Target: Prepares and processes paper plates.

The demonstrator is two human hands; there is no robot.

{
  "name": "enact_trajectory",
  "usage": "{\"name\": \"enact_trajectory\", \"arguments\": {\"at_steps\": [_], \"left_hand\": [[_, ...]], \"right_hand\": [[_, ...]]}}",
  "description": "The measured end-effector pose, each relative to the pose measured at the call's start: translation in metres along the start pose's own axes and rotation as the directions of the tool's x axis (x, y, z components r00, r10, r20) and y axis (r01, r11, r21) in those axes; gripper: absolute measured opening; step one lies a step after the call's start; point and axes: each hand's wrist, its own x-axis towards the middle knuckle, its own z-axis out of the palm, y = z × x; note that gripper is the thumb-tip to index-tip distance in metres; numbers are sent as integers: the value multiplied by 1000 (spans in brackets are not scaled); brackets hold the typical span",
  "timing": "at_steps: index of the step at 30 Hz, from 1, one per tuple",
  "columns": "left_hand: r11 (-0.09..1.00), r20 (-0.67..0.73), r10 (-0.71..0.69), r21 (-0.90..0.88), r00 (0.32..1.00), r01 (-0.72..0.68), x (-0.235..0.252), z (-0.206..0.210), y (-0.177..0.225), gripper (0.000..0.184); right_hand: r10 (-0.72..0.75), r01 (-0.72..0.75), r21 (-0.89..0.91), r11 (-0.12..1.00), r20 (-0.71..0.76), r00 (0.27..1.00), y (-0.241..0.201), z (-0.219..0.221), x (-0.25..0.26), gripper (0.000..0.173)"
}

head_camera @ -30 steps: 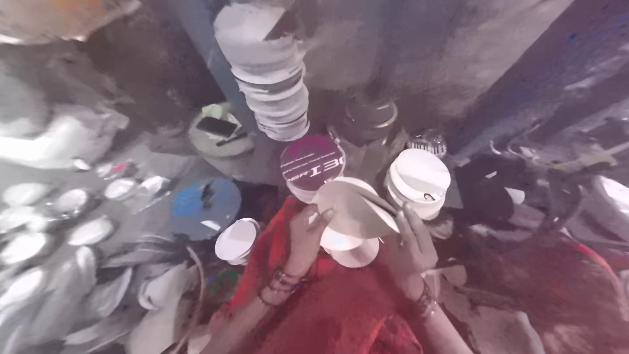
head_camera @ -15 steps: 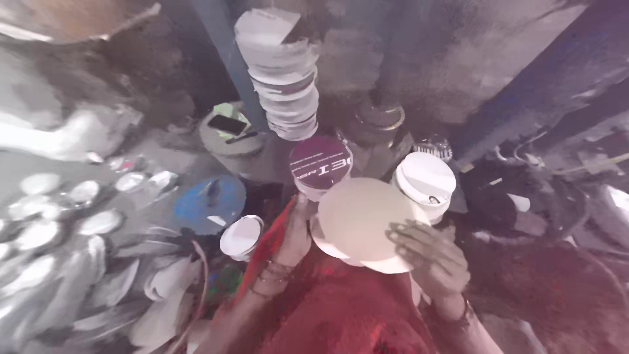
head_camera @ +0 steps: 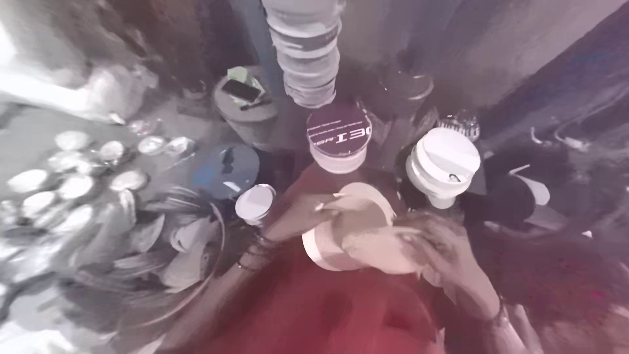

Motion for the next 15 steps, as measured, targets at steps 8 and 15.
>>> {"name": "enact_trajectory", "arguments": {"at_steps": [8,15], "left_hand": [[986,8,111,127,994,-111,-17,9,9,27],[985,45,-48,-162,998,55,-17,13,-8,37]], "right_hand": [[-11,-17,-581,814,-44,999,-7,66,6,25],[-143,122,-729,674,33,989,-4,93,-19,18]]}}
